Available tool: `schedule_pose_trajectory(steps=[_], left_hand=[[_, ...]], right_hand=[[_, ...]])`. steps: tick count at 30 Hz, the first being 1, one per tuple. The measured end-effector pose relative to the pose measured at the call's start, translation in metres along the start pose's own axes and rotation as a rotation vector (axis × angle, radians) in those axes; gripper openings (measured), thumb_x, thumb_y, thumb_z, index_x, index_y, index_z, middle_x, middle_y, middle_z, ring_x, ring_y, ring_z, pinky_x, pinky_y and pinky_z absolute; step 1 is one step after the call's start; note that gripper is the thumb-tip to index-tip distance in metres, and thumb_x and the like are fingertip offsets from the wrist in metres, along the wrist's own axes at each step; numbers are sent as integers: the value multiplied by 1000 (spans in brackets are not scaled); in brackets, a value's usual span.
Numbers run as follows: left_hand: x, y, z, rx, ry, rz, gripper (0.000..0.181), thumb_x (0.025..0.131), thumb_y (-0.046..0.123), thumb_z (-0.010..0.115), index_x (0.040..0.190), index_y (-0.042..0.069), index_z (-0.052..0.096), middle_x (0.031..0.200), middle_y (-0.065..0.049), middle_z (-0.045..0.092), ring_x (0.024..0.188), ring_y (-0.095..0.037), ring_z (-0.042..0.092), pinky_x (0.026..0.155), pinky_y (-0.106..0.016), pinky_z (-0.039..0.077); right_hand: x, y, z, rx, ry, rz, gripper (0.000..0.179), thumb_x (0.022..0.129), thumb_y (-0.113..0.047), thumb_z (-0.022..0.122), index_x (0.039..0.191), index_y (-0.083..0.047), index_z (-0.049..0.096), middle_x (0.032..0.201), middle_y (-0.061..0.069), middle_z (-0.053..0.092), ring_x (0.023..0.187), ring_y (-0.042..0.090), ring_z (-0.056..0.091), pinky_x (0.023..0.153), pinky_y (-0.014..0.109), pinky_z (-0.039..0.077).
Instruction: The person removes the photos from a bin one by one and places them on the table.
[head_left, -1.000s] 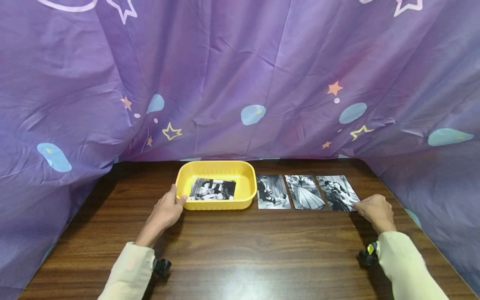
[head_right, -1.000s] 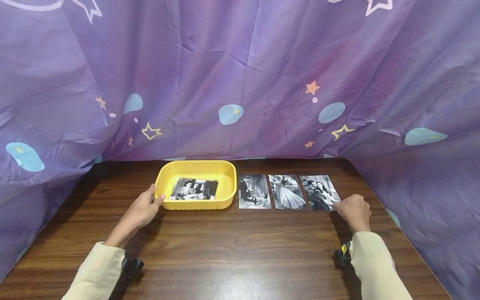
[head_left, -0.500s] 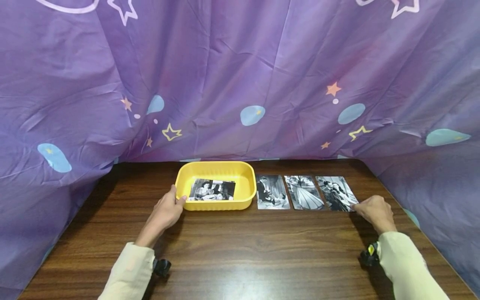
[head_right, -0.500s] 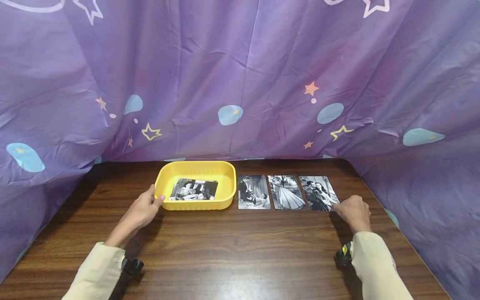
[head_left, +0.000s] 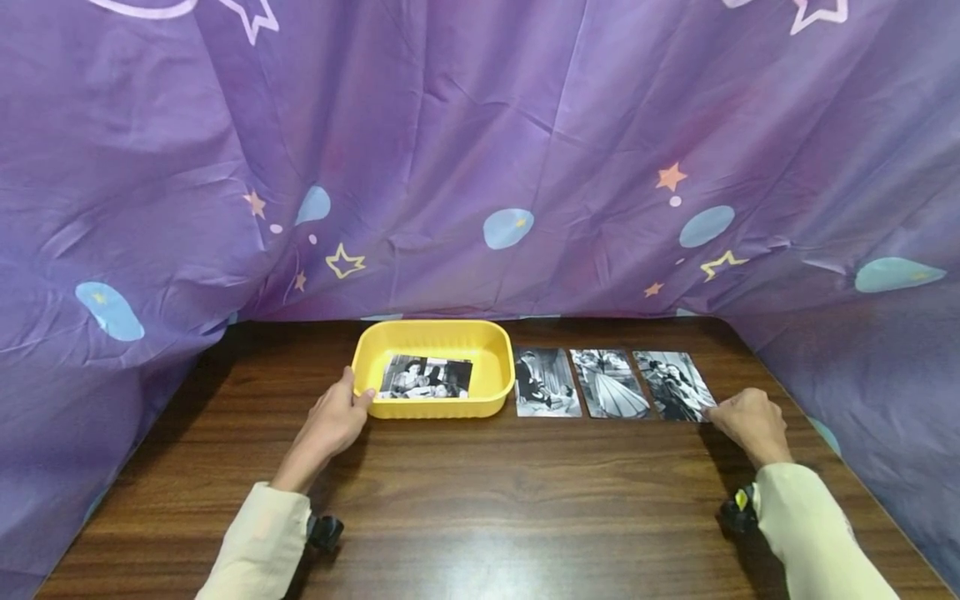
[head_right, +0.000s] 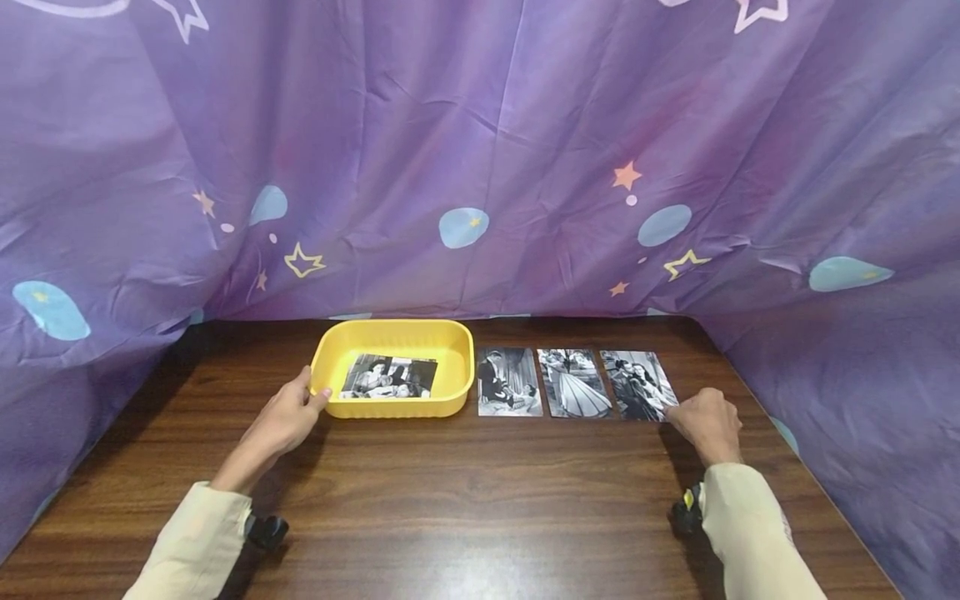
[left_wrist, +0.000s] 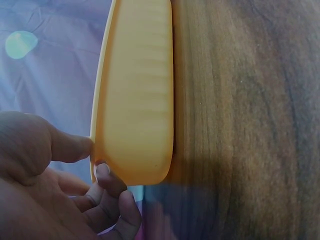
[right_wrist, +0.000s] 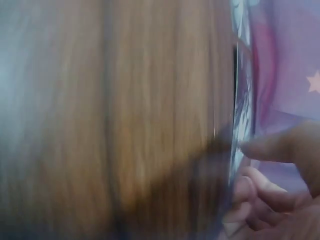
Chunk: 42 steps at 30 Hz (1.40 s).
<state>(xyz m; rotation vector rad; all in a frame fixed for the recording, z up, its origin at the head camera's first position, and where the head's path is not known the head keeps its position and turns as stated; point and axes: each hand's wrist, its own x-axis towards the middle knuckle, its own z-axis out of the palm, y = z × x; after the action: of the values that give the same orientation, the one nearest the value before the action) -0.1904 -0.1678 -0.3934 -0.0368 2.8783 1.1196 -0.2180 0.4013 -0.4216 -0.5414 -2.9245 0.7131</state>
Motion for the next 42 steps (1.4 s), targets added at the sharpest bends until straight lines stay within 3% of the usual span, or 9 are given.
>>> schedule_pose_trajectory(steps=[4, 8, 13, 16, 22, 28, 34, 39, 42], left_hand=[[0, 1, -1, 7, 4, 4, 69, 107, 21, 45, 154, -16, 11, 149, -36, 39, 137, -48, 40, 114, -59, 30], [0, 2, -1, 14, 5, -4, 69, 107, 22, 45, 155, -15, 12, 144, -35, 47, 134, -48, 44, 112, -59, 34], [0, 2, -1, 16, 17, -11, 69, 107, 22, 47, 155, -13, 13, 120, -28, 61, 120, -44, 54, 106, -60, 40], [1, 2, 0, 16, 22, -5, 69, 107, 22, 47, 155, -14, 13, 123, -29, 61, 122, -44, 54, 106, -60, 39], [1, 1, 1, 10, 17, -10, 69, 107, 22, 46, 156, -13, 12, 149, -35, 41, 134, -48, 44, 112, -60, 34], [1, 0, 0, 9, 17, -29, 69, 108, 23, 46, 156, -12, 11, 140, -34, 50, 128, -44, 49, 109, -60, 36], [1, -1, 0, 7, 19, -24, 69, 107, 22, 46, 156, -13, 12, 137, -34, 52, 123, -43, 52, 107, -60, 39], [1, -1, 0, 6, 18, -26, 69, 107, 22, 46, 156, -13, 12, 143, -34, 48, 125, -44, 51, 108, -60, 38], [2, -1, 0, 3, 19, -25, 69, 107, 22, 46, 156, -13, 12, 143, -34, 48, 130, -45, 49, 111, -59, 36]], right_hand=[[3, -12, 9, 110, 114, 15, 30, 84, -21, 62, 92, 6, 73, 111, 34, 66, 105, 60, 55, 80, 64, 46], [5, -47, 14, 201, 227, -17, 31, 88, -21, 61, 100, 6, 71, 103, 28, 70, 101, 53, 61, 81, 61, 47], [3, -115, 20, 273, 275, -183, 24, 91, -24, 66, 97, -1, 71, 86, 16, 71, 77, 30, 64, 68, 40, 47], [-1, -157, 26, 304, 257, -295, 20, 90, -22, 68, 93, -2, 71, 81, 11, 71, 70, 23, 61, 65, 35, 45], [-15, -230, 43, 308, 154, -481, 16, 88, -21, 69, 93, -5, 71, 83, 9, 73, 74, 25, 65, 73, 42, 51], [-31, -283, 65, 209, -89, -616, 27, 89, -18, 74, 108, 0, 72, 96, 12, 75, 88, 28, 70, 85, 43, 56], [-42, -309, 99, -5, -251, -679, 42, 88, -27, 80, 114, 5, 70, 110, 18, 72, 102, 32, 67, 93, 44, 54], [-51, -318, 121, -121, -352, -651, 38, 86, -37, 82, 84, -3, 65, 89, 11, 64, 82, 25, 58, 81, 41, 54], [-54, -320, 130, -165, -383, -614, 46, 82, -48, 83, 74, -9, 58, 86, 9, 59, 83, 24, 54, 82, 41, 53]])
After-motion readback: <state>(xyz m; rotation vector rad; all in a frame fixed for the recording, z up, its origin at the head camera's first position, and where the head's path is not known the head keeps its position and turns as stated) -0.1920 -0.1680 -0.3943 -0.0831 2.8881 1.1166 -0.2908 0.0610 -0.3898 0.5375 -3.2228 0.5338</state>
